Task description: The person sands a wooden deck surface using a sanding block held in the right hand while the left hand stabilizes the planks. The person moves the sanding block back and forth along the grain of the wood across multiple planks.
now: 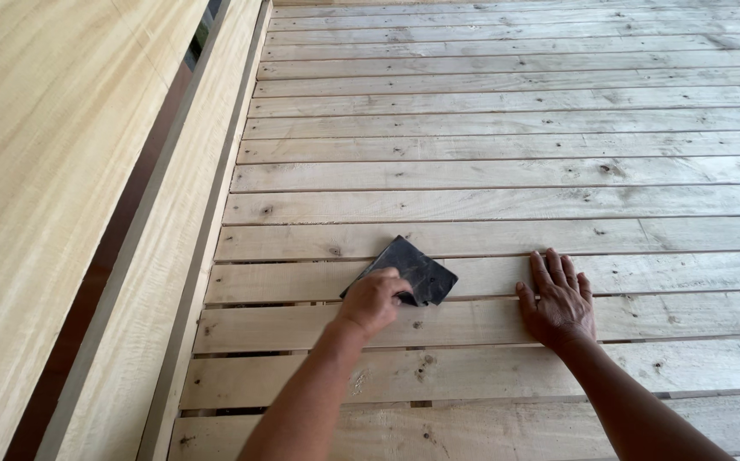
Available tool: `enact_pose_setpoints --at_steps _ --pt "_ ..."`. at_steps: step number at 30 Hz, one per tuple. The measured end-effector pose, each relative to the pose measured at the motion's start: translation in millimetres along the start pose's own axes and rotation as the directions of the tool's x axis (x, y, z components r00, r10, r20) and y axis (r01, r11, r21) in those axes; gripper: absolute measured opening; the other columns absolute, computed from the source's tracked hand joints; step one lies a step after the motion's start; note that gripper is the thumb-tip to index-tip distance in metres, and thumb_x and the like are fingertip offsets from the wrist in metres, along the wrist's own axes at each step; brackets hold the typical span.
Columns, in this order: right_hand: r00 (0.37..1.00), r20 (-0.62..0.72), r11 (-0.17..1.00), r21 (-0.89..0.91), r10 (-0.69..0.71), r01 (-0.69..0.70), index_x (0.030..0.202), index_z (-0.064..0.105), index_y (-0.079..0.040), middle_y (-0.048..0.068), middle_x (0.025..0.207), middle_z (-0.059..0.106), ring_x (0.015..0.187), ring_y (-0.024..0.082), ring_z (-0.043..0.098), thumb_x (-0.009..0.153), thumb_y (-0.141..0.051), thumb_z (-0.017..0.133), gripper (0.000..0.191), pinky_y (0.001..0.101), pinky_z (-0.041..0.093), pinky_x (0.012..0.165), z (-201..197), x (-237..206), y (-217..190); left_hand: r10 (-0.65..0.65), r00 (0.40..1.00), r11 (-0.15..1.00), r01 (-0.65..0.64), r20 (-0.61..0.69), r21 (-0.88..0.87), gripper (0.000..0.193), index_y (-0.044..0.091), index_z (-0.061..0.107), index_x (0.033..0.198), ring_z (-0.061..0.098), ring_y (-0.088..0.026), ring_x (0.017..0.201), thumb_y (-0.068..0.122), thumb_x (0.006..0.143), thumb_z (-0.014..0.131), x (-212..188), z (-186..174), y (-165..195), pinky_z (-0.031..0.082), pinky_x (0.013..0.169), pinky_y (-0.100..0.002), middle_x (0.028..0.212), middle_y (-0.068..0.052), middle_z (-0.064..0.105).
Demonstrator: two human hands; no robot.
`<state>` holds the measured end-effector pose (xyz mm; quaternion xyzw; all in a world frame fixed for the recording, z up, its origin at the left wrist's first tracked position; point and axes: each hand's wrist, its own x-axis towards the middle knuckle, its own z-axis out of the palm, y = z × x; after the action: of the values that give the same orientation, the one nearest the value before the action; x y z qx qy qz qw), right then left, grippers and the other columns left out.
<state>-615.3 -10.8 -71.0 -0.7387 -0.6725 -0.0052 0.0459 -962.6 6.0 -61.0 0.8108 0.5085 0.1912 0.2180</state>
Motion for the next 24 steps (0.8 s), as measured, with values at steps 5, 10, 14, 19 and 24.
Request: enact_pose_setpoints --at_steps 5,10,14,19,24 --pt "1.000 -0.008 1.000 0.000 -0.003 0.003 0.162 0.022 -0.024 0.005 0.171 0.014 0.157 0.026 0.010 0.098 -0.058 0.030 0.073 0.0452 0.009 0.125 -1 0 -1 -0.284 0.949 0.959 0.283 0.141 0.028 0.025 0.022 0.077 0.104 0.070 -0.017 0.083 0.005 0.085 0.076 -44 -74 -72 0.064 0.076 -0.029 0.102 -0.002 0.070" --pt "1.000 -0.020 0.999 -0.041 -0.012 0.011 0.162 0.021 -0.023 0.007 0.170 0.014 0.156 0.027 0.010 0.099 -0.057 0.030 0.072 0.0476 0.009 0.123 1 0 -3 -0.212 0.977 0.977 0.210 0.027 0.046 0.023 0.018 0.079 0.101 0.070 -0.018 0.087 0.003 0.083 0.076 -50 -66 -73 0.061 0.082 -0.030 0.101 -0.004 0.072" --pt "1.000 -0.019 1.000 -0.006 -0.015 0.014 0.163 0.022 -0.023 0.007 0.171 0.015 0.157 0.027 0.011 0.099 -0.057 0.031 0.073 0.0468 0.010 0.125 -2 1 -2 -0.076 0.997 0.997 0.077 0.017 -0.016 0.032 0.015 0.080 0.100 0.069 -0.023 0.087 -0.007 0.082 0.068 4 0 -4 0.060 0.086 -0.034 0.098 -0.008 0.071" --pt "1.000 -0.005 1.000 0.016 -0.006 0.007 0.161 0.022 -0.025 0.005 0.170 0.014 0.157 0.026 0.009 0.097 -0.058 0.031 0.073 0.0463 0.009 0.125 -5 1 -2 -0.058 0.998 0.998 0.057 0.029 0.020 0.026 0.018 0.079 0.097 0.070 -0.022 0.085 -0.001 0.081 0.074 -1 -12 -35 0.061 0.083 -0.033 0.095 -0.006 0.071" --pt "1.000 -0.025 1.000 -0.028 -0.012 0.011 0.162 0.023 -0.022 0.006 0.170 0.015 0.157 0.027 0.010 0.099 -0.056 0.031 0.072 0.0470 0.009 0.124 -1 0 -5 -0.163 0.985 0.986 0.160 0.058 0.056 0.026 0.017 0.079 0.097 0.070 -0.020 0.083 0.003 0.076 0.082 -38 -66 -93 0.062 0.080 -0.031 0.096 -0.005 0.071"
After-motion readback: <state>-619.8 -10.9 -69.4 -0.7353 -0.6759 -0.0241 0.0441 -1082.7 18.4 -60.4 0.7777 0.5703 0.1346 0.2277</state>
